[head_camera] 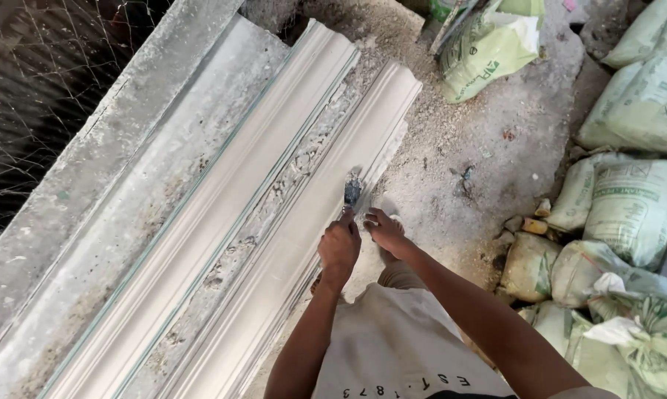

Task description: The person uses a scraper to remove paint or residue from a long, white, grooved molding piece. They repeatedly scrape along the length of the molding, moving back and forth to clear the surface.

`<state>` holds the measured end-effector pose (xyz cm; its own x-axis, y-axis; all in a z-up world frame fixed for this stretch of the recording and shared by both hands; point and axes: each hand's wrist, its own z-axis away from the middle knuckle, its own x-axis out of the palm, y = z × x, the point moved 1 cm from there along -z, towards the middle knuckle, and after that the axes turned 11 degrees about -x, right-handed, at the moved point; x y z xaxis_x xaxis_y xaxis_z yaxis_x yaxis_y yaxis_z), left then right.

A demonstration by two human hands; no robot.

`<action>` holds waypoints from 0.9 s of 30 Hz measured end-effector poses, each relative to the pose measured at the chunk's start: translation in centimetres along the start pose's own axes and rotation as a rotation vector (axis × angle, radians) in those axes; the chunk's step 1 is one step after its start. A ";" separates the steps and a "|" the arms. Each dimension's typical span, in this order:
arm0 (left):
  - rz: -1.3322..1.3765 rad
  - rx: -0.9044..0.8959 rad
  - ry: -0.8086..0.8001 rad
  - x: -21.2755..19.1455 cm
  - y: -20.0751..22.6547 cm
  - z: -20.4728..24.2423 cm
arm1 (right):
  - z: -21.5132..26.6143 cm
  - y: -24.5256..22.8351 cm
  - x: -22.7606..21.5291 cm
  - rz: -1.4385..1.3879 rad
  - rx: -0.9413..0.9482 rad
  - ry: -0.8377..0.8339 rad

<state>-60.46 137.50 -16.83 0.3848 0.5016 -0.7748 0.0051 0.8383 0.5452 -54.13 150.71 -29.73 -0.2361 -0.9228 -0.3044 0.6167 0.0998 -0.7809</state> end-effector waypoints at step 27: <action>-0.031 -0.065 -0.074 17.4 25.8 -16.9 | -17.4 10.0 -26.7 -0.279 -0.133 -0.287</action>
<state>-69.17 171.46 -21.67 0.4524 0.4601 -0.7640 -0.0411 0.8665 0.4975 -54.67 182.79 -38.91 -0.1500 -0.9856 0.0779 0.4520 -0.1384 -0.8812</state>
